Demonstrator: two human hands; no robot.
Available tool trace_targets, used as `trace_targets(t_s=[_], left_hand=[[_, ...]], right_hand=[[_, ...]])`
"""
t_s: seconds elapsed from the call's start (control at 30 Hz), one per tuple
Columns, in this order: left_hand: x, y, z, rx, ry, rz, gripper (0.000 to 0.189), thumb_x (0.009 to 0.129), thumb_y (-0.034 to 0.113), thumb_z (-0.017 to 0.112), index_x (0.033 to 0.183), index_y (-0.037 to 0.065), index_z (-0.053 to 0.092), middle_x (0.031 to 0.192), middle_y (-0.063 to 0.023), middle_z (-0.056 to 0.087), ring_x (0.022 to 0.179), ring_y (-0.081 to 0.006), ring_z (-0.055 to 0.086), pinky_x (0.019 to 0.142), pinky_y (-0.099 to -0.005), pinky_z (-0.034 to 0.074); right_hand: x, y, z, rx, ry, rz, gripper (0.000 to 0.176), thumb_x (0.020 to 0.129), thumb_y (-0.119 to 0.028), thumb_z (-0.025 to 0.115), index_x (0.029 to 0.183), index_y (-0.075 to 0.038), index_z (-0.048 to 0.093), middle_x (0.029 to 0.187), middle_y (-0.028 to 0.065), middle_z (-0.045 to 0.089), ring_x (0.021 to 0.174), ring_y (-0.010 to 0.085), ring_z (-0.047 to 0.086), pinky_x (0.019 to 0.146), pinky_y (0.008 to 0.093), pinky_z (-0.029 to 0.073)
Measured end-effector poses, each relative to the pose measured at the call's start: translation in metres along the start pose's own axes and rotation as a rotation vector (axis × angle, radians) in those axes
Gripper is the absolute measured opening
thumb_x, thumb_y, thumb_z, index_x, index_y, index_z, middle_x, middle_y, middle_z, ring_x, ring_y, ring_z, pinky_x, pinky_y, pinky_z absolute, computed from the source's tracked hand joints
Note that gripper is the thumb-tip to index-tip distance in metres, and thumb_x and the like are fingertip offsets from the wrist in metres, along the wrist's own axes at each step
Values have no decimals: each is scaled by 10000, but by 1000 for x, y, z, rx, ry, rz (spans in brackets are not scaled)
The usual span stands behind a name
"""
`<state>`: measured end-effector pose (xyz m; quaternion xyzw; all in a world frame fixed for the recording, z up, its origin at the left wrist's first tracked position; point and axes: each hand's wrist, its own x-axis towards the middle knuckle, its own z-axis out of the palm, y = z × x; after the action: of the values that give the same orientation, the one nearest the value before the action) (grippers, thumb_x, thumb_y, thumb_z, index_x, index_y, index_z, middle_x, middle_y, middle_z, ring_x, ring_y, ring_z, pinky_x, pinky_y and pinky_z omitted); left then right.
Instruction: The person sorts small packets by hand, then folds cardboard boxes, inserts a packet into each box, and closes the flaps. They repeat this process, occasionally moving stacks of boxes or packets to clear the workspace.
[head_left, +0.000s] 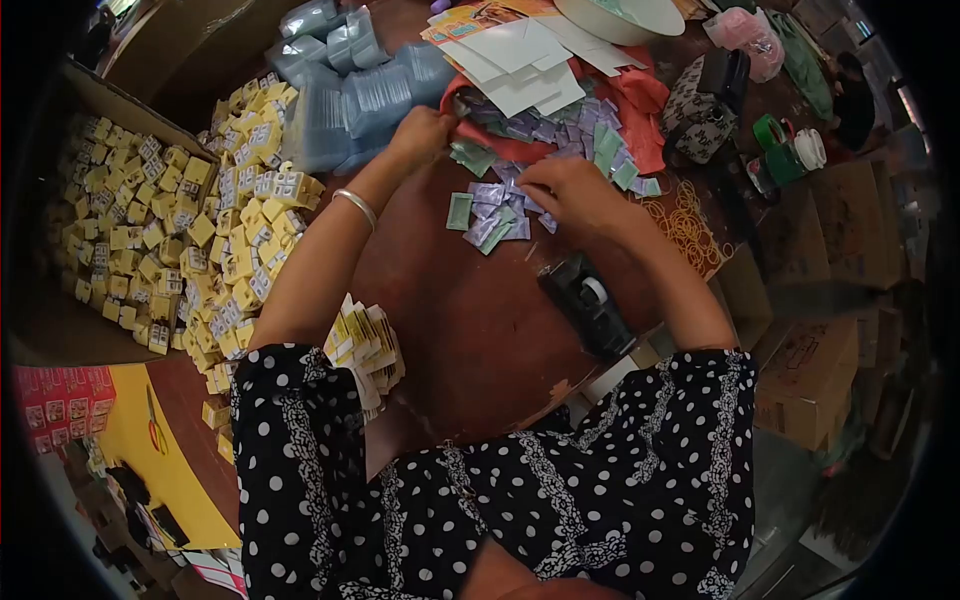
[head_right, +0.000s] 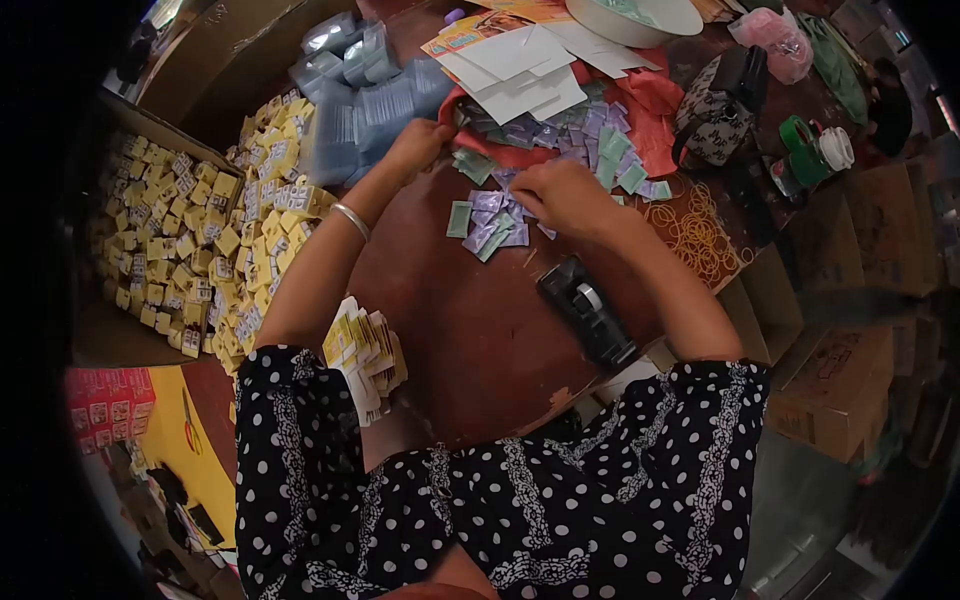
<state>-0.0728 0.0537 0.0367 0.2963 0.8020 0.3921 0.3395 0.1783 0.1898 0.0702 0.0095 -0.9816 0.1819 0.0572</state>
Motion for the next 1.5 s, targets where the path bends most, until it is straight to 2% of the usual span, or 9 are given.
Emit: trace_targets(t_s=[0.2,0.27,0.5,0.57,0.9,1.0,1.07,1.1,1.5], left_hand=[[12,65,-17,-478,-4,15,286,986,257,553,883,47,717,700,-28,638,685,-143,638,613,-283,514],[22,74,-17,-569,-14,26,295,1038,277,535,949,54,706,813,-22,683,799,-151,670,776,-298,564],[31,89,-28,-660,-14,81,291,1022,288,539,991,88,749,852,-17,722,800,-137,674,833,-347,520],[28,88,-30,-612,-41,72,272,1019,267,544,1028,83,745,849,-20,719,821,-140,680,832,-339,524],[30,60,-40,-457,-34,288,286,991,279,629,1051,17,726,897,-40,747,807,-136,713,725,-267,539],[17,44,-43,-169,-155,514,281,909,280,715,1067,48,732,1080,-75,731,1010,-195,695,861,-358,531],[-6,35,-41,919,332,975,315,796,249,769,1080,114,747,1341,-105,612,1304,-267,536,1030,-518,430],[-6,25,-37,930,292,965,389,716,239,785,1102,196,762,1508,-120,436,1475,-320,311,1106,-626,297],[6,-16,-45,1077,308,797,330,811,194,732,1136,145,748,1571,-205,335,1503,-420,250,1161,-567,324]], right_hand=[[28,-9,18,351,68,-118,535,984,-263,613,1446,-20,494,1415,245,551,1306,392,537,1092,443,428],[39,16,36,194,141,74,624,1013,-354,566,1513,-18,403,1521,258,437,1405,401,430,1163,443,349],[67,79,38,2,196,292,633,1035,-432,508,1512,-25,416,1539,236,425,1433,381,400,1185,435,317],[78,86,39,152,102,-18,597,1048,-404,494,1512,-35,419,1548,212,425,1446,351,392,1193,430,311],[169,97,74,15,277,-284,452,1019,-290,544,1421,-85,545,1433,171,548,1380,324,471,1184,424,330],[171,101,81,69,155,-197,431,1018,-284,561,1400,-85,572,1446,167,548,1379,302,482,1180,412,341],[162,91,72,-8,369,-361,403,989,-258,621,1349,-78,605,1406,160,574,1345,304,513,1151,431,380],[164,102,78,-30,452,-470,401,972,-260,660,1329,-84,615,1382,159,587,1312,313,538,1124,450,410],[162,93,89,-52,340,-319,509,996,-325,602,1458,-130,515,1513,179,460,1446,330,373,1223,466,242]])
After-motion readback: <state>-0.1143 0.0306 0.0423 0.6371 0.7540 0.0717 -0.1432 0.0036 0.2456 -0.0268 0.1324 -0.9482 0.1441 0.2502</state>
